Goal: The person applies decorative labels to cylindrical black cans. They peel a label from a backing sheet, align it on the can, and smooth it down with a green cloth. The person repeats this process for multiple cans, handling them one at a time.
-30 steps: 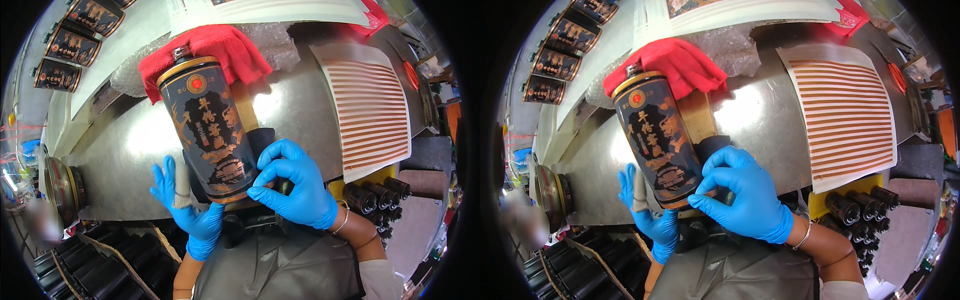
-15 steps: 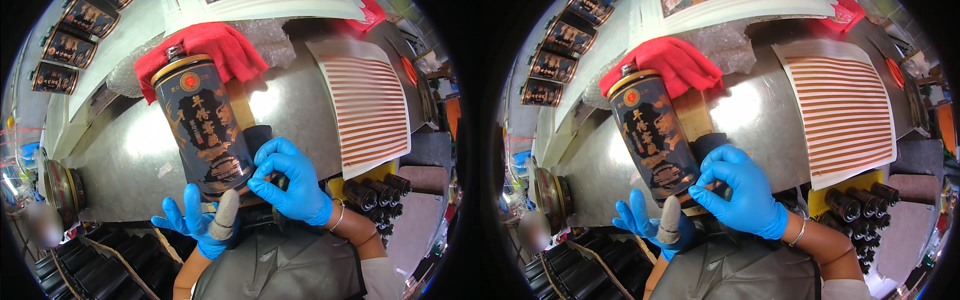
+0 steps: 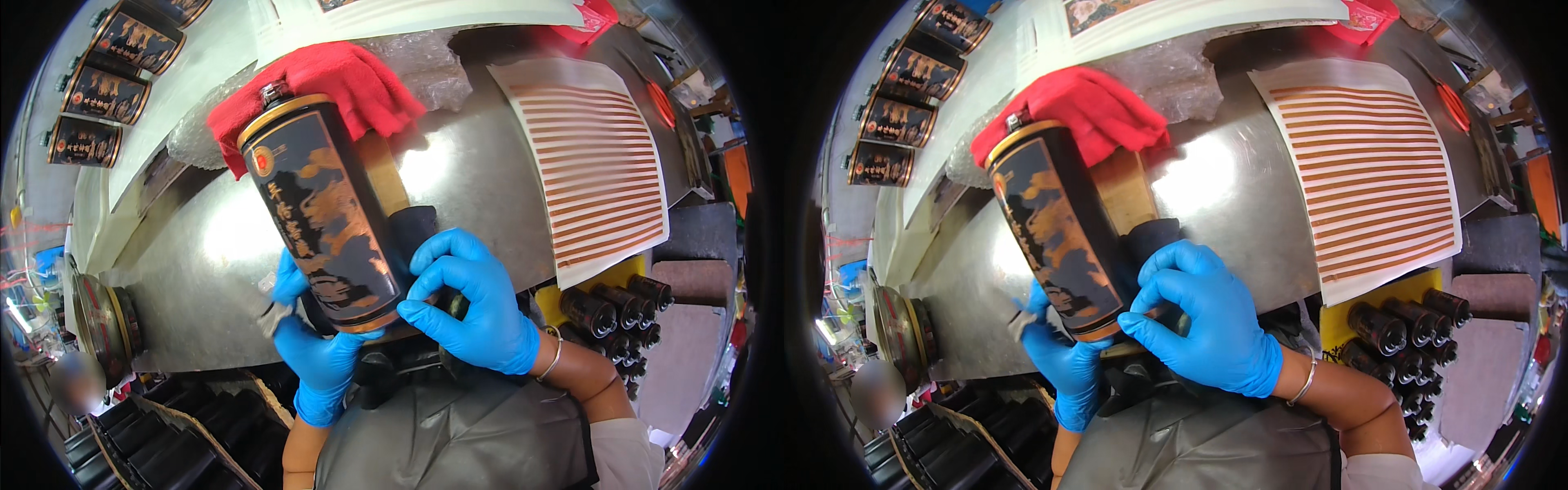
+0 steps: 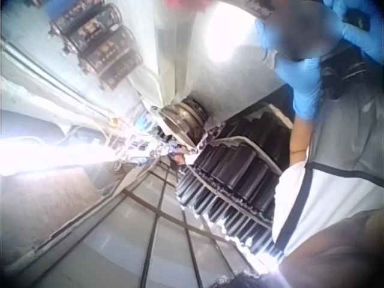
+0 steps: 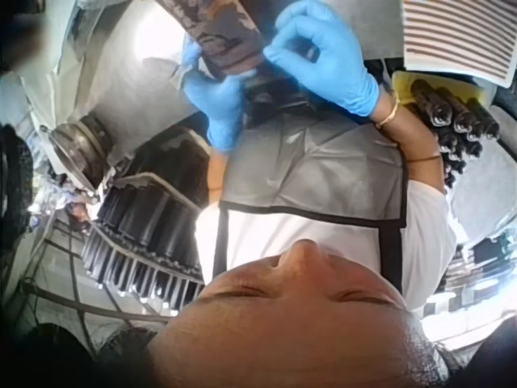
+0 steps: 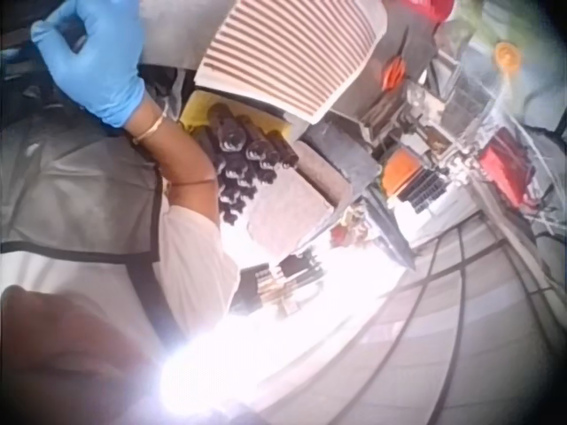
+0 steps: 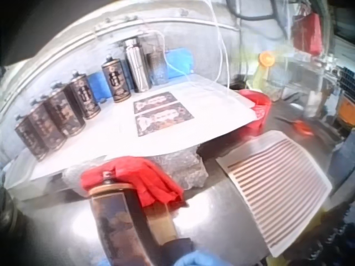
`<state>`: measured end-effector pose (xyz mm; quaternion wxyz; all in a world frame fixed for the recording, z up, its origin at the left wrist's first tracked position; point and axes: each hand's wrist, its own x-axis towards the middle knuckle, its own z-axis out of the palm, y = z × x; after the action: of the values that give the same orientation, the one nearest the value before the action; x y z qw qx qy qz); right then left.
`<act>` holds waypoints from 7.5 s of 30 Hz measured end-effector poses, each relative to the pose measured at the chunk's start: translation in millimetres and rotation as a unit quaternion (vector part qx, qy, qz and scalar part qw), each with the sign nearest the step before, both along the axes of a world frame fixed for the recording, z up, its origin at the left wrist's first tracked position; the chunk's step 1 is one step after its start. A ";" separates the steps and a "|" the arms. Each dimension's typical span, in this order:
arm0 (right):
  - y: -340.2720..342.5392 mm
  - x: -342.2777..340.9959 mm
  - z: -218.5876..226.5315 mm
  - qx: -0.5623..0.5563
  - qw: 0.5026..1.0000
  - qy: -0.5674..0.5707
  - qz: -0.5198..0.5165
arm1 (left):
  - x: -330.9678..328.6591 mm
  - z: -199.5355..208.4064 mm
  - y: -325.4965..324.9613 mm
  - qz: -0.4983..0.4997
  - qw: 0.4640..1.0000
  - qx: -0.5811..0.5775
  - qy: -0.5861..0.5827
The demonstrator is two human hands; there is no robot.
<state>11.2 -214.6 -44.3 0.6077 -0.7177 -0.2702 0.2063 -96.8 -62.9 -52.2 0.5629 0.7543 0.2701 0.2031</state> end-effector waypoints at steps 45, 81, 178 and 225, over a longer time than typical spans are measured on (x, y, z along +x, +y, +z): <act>-2.8 -2.2 -8.2 0.051 0.999 -0.005 0.000 | -1.9 -14.4 -1.0 0.019 0.994 0.070 -0.085; -0.2 4.2 -12.8 0.072 0.997 -0.014 0.005 | -9.4 -5.6 5.2 -0.041 0.999 0.021 0.028; 6.1 -17.8 -10.2 -0.035 0.993 -0.110 -0.022 | -0.8 15.4 4.3 -0.090 0.984 -0.151 0.003; 5.8 -46.2 -12.6 0.036 0.952 0.161 -0.256 | 21.3 25.2 4.3 -0.199 0.782 0.590 0.034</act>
<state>-35.1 -208.8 -56.8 0.7013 -0.6974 0.0170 0.1469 -75.5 -58.6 -27.0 0.0267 0.9823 -0.0394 0.1810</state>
